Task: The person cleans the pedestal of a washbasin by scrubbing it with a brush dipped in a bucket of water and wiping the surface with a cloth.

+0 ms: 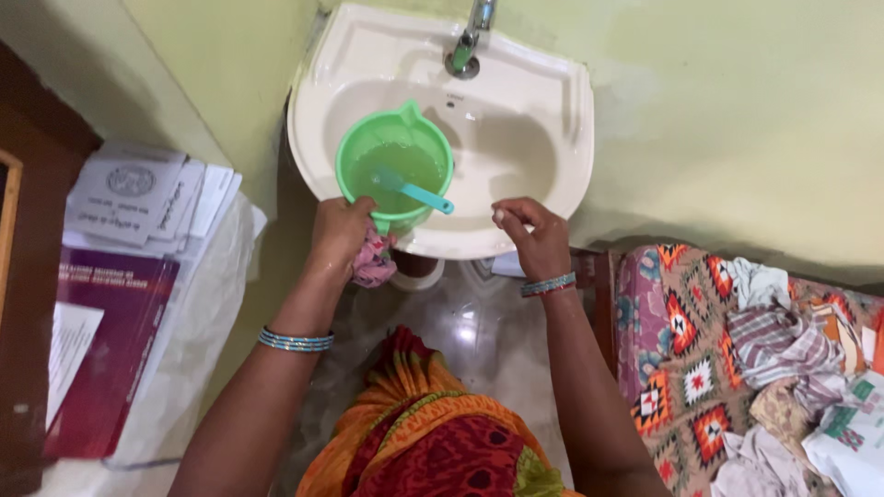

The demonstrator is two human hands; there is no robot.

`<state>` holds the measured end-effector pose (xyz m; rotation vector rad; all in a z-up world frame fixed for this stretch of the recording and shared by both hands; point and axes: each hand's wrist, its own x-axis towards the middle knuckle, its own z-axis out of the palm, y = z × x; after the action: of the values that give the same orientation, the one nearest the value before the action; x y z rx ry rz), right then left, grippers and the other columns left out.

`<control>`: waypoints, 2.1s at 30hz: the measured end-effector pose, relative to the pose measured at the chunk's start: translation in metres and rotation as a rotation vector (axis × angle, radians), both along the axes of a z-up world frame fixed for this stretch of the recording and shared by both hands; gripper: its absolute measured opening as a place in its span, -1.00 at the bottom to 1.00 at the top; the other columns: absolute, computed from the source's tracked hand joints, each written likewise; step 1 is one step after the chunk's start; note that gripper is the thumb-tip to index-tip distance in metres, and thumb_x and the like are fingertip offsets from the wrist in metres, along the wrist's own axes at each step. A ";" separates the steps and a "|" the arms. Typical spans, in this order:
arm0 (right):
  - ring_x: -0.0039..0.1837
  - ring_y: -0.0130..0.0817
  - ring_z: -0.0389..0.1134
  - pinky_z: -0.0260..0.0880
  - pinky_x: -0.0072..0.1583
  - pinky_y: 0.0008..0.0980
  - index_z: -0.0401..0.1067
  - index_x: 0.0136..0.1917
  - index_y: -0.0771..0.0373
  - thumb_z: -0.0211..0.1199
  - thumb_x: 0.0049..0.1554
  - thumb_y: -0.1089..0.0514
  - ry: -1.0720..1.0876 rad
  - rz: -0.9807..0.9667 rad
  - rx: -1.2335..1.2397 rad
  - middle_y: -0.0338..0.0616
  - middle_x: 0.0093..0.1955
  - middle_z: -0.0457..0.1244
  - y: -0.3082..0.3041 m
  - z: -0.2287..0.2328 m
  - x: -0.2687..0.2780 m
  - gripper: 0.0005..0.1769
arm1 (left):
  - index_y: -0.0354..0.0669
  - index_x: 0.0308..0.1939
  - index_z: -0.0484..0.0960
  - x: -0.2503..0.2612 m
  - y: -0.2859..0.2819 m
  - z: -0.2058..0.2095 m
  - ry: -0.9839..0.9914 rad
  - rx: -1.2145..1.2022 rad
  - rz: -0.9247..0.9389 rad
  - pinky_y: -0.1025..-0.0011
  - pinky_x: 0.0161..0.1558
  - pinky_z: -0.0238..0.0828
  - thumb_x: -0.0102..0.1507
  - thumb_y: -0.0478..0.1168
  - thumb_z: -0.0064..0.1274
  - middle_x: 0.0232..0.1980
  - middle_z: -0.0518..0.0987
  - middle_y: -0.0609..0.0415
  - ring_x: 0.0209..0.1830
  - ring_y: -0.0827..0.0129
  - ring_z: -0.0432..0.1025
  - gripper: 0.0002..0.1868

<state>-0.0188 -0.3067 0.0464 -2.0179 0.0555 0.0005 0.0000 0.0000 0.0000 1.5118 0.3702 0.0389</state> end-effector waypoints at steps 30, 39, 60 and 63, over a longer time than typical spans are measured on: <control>0.27 -0.34 0.40 0.39 0.26 -0.34 0.49 0.29 0.17 0.33 0.13 0.17 0.079 0.222 0.046 -0.13 0.22 0.32 -0.133 -0.069 -0.121 -0.56 | -0.56 -0.21 0.61 -0.188 -0.128 -0.020 0.239 -0.256 -0.019 0.32 -0.61 0.48 0.27 -0.28 0.02 -0.55 0.49 -0.04 -0.67 0.24 0.47 -0.73; 0.16 -0.36 0.48 0.43 0.10 -0.37 0.22 0.49 0.24 0.09 0.24 -0.21 0.368 0.360 0.142 -0.08 0.24 0.38 -0.140 -0.098 -0.147 -0.30 | -0.57 -0.28 0.59 -0.225 -0.200 -0.068 0.328 -0.196 -0.011 0.28 -0.63 0.40 0.26 -0.26 0.02 -0.54 0.51 -0.09 -0.67 0.21 0.51 -0.71; 0.17 -0.31 0.42 0.39 0.25 -0.27 0.19 0.51 0.24 0.24 0.20 0.00 0.400 0.521 0.056 -0.08 0.12 0.38 -0.134 -0.097 -0.178 -0.32 | -0.51 -0.22 0.60 -0.265 -0.195 -0.077 0.343 -0.155 -0.015 0.29 -0.58 0.38 0.27 -0.23 -0.01 -0.53 0.54 -0.09 -0.61 0.18 0.59 -0.71; 0.16 -0.30 0.41 0.39 0.23 -0.26 0.21 0.50 0.26 0.25 0.20 0.00 0.387 0.489 0.050 -0.05 0.10 0.40 -0.125 -0.098 -0.183 -0.33 | -0.54 -0.24 0.59 -0.264 -0.182 -0.077 0.353 -0.113 -0.047 0.31 -0.55 0.41 0.28 -0.21 -0.01 -0.52 0.54 -0.05 -0.61 0.19 0.59 -0.69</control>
<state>-0.2017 -0.4312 -0.0520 -1.9098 -0.1919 0.6948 -0.2637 -0.1818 -0.0767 1.4142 0.6080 -0.2849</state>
